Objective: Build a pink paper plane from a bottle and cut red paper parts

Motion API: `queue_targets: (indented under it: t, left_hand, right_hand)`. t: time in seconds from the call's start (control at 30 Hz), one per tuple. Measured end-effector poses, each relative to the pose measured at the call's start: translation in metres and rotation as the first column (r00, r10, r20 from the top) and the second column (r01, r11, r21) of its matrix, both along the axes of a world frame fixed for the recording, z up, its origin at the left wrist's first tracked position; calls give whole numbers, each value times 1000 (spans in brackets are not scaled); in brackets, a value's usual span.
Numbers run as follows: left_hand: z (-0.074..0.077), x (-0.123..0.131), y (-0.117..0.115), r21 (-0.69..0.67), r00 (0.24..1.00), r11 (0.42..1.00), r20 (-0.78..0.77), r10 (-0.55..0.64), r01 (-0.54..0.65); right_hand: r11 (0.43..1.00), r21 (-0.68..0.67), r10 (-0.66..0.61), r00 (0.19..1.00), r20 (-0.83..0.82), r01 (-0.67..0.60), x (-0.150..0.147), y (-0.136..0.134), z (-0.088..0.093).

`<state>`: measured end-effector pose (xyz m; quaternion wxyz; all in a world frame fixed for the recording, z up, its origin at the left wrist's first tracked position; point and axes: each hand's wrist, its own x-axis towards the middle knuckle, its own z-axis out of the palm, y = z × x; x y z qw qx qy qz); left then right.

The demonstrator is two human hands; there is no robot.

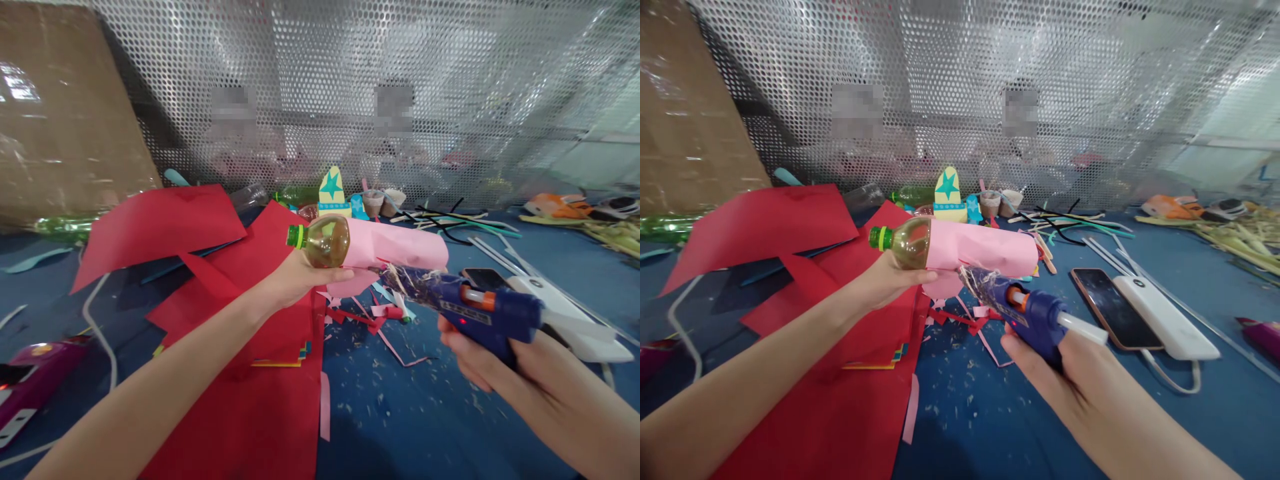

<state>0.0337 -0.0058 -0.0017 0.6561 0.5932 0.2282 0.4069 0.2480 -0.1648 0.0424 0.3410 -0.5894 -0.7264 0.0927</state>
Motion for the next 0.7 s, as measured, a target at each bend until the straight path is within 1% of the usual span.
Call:
queue_targets:
  t: [0.1, 0.23, 0.33, 0.43, 0.5, 0.6, 0.7]
  left_hand:
    - [1, 0, -1, -22, 1000, 1000, 10, -5, 5]
    - [-1, -1, 1, -18, 1000, 1000, 2, -12, 12]
    - [-4, -2, 2, -8, 1000, 1000, 1, -8, 8]
    - [-5, -1, 3, 0, 1000, 1000, 10, -9, 9]
    - [-5, -1, 3, -3, 1000, 1000, 11, -5, 5]
    - [-5, -2, 3, -18, 1000, 1000, 2, 17, -17]
    - [-6, -2, 4, -21, 1000, 999, 4, 26, -26]
  right_hand:
    - [1000, -15, -11, 1000, 7, 11, 0, -1, 1]
    - [1000, 8, -8, 999, 53, 8, -1, 1, 1]
    - [996, 87, 4, 994, 111, -14, -4, 4, 6]
    - [987, 161, 10, 992, 130, -31, -5, 5, 9]
    - [988, 152, 5, 989, 146, -27, -1, 4, 6]
    - [990, 139, -52, 978, 204, 24, 10, 1, -7]
    - [983, 176, -90, 965, 247, 47, 18, -1, -18]
